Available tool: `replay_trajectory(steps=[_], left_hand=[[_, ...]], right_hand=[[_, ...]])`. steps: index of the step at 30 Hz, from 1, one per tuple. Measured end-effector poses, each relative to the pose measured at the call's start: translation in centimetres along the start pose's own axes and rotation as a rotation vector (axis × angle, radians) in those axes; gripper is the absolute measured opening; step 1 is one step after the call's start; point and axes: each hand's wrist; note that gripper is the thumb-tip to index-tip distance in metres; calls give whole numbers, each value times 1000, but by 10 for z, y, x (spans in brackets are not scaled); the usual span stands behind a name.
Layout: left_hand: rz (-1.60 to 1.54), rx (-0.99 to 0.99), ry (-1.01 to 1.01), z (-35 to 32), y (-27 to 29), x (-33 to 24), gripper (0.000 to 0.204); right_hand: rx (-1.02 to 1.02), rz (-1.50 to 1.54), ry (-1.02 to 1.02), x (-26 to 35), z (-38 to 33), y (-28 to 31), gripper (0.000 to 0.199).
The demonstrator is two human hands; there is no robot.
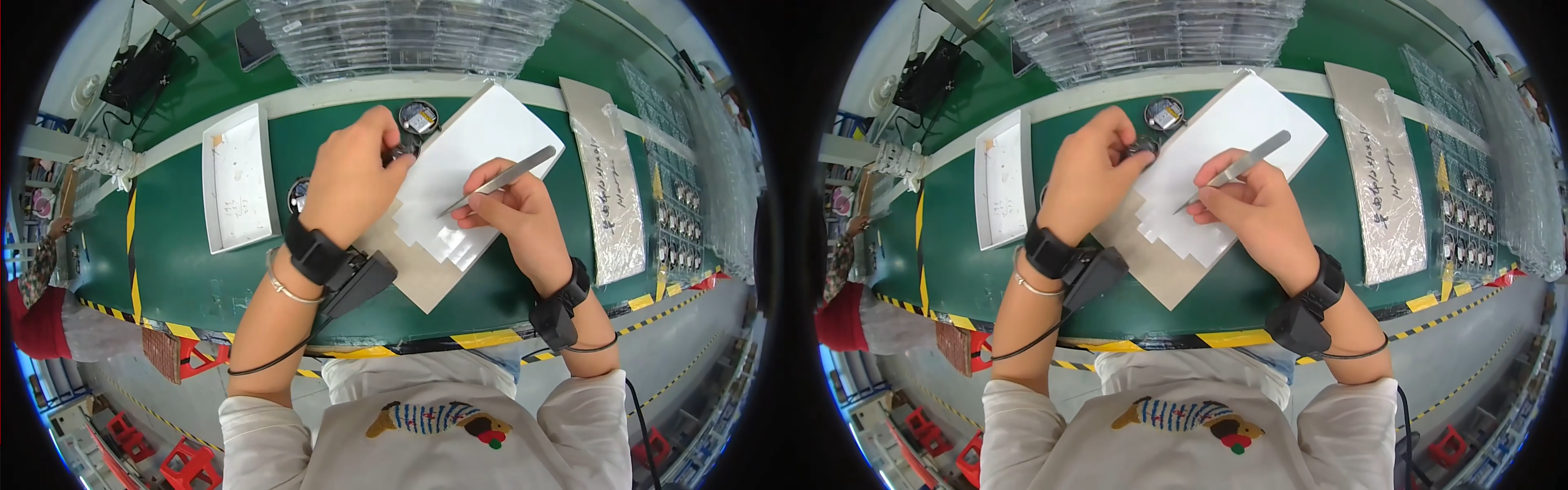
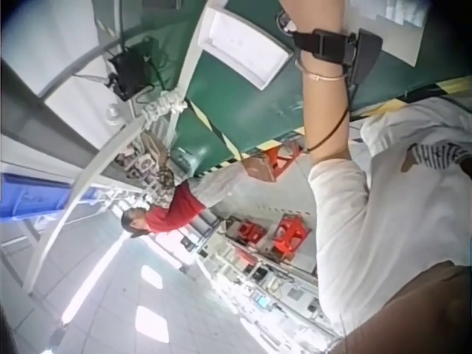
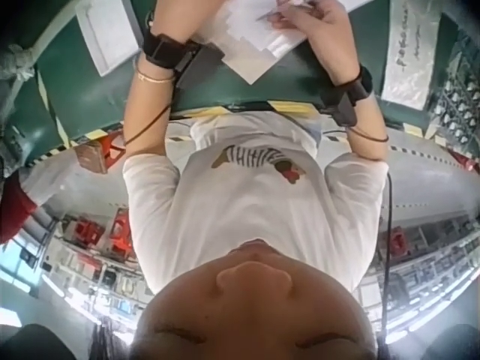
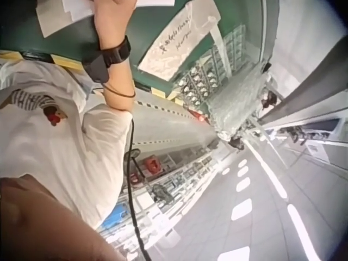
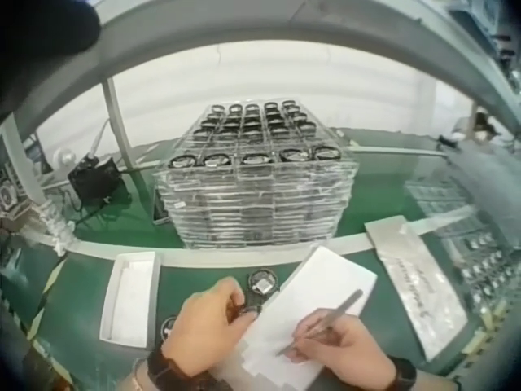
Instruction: The person picks up a watch and applies small adhesive strips to the internal components using tweezers, repeating this for several watches. Once finished, the person places the watches into a plastic tray and moves the tray to a stack.
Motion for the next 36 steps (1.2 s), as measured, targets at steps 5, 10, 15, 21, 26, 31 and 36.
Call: replay_trajectory(steps=[5,10,15,21,26,31,36], left_hand=[[-542,141,116,-25,5,-6,17],[-914,347,229,-39,-6,3,16],[-901,283,245,-32,-16,17,17],[-886,189,266,-32,-23,14,20],[-889,160,253,-33,-24,14,24],[-1038,228,270,-32,-14,12,23],[-1185,287,355,-34,-6,1,19]], right_hand=[[147,-178,-54,2,-1,2,18],[172,-230,-88,-3,1,1,19],[111,-136,-38,-12,3,-2,19],[123,-194,-10,-12,3,-3,16],[-8,-36,-42,-11,4,0,16],[-17,31,47,-10,2,-1,13],[25,122,169,-7,-2,-2,13]])
Point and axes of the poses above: each hand's wrist, its own z-axis towards the middle knuckle, its own y-axis out of the back of the hand, x = y × z, and after that the axes turned 9 degrees about z, right-handed
